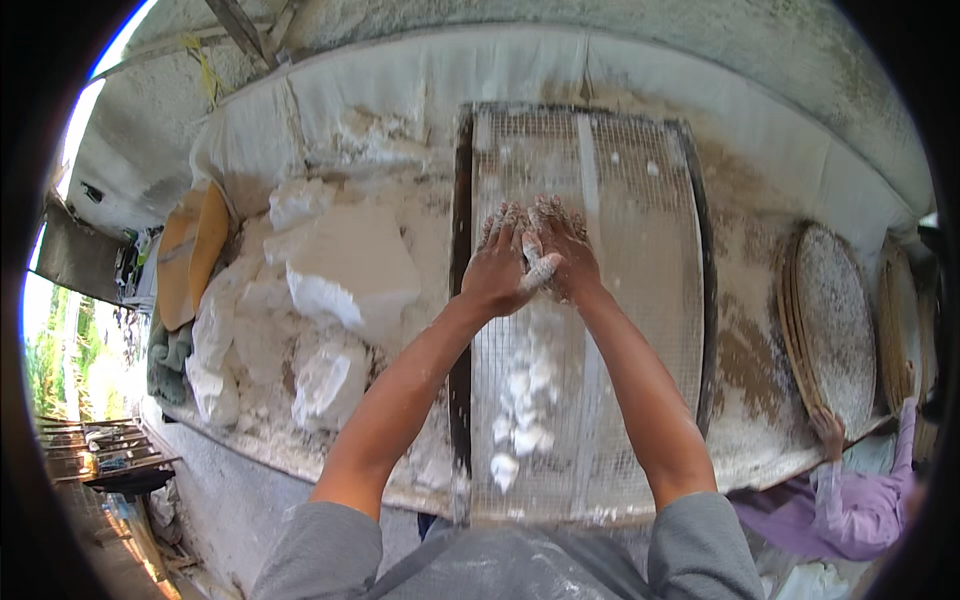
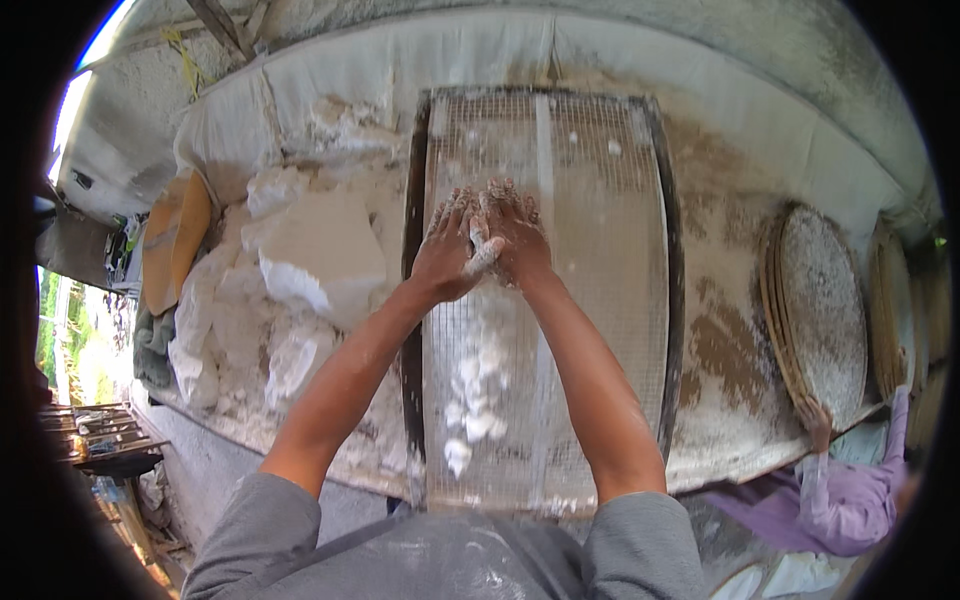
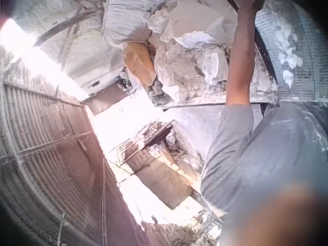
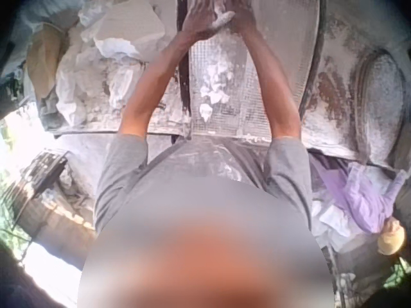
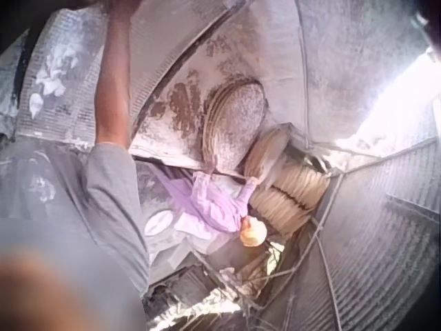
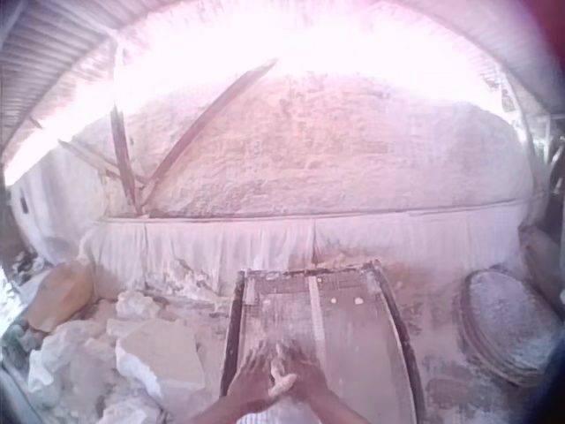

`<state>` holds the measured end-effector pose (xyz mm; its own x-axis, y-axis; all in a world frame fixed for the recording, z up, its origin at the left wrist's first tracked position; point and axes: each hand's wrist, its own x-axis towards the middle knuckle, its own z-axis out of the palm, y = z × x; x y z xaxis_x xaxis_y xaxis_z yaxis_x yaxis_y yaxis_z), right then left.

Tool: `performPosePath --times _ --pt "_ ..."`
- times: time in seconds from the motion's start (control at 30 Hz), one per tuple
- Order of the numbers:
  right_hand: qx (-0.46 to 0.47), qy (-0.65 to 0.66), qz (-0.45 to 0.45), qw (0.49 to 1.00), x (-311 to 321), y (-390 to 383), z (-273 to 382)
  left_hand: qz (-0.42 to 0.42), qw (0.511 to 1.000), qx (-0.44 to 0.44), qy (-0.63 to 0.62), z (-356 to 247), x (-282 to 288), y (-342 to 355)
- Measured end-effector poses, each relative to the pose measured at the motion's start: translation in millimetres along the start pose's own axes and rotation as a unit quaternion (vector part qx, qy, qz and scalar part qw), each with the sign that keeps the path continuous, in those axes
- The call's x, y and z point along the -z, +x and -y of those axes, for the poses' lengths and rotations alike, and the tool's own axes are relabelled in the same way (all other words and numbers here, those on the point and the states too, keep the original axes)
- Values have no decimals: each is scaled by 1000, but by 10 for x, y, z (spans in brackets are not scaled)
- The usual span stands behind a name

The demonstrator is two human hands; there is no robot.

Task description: The person repeatedly picks up chunks of a white solid material and rubs them against a metal grater to produce fine particles. The person works continuously, handling multiple pieces and allowing the grated material to fall through the mesh.

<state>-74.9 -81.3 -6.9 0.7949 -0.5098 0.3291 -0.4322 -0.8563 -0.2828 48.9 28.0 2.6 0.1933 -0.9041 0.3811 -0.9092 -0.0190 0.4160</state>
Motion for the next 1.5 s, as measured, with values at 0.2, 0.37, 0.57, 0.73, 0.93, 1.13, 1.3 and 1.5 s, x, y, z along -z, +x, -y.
performPosePath --times 0.2,0.37,0.57,0.73,0.93,1.13,1.3,1.5 --pt "-30 162 -6 986 224 -1787 824 64 992 36 -107 -836 242 -1756" --pt "-127 204 -119 963 275 -2088 1440 -137 956 121 -229 -1350 182 -2211" --pt "-103 -28 -69 992 -183 -846 561 -87 985 142 37 -619 -266 -915" --pt "-283 129 152 938 411 563 237 24 987 159 19 -84 79 719" --pt "-94 28 186 978 312 -84 311 78 993 63 -56 -248 164 -133" --pt "-25 70 83 994 169 -1884 928 157 966 116 -171 -1002 202 -1835" --pt "-88 13 -82 993 60 -2421 1721 -70 972 57 -215 -1352 314 -2380" --pt "-79 -89 5 993 -647 -1428 816 -53 992 106 -44 -770 1 -1150"
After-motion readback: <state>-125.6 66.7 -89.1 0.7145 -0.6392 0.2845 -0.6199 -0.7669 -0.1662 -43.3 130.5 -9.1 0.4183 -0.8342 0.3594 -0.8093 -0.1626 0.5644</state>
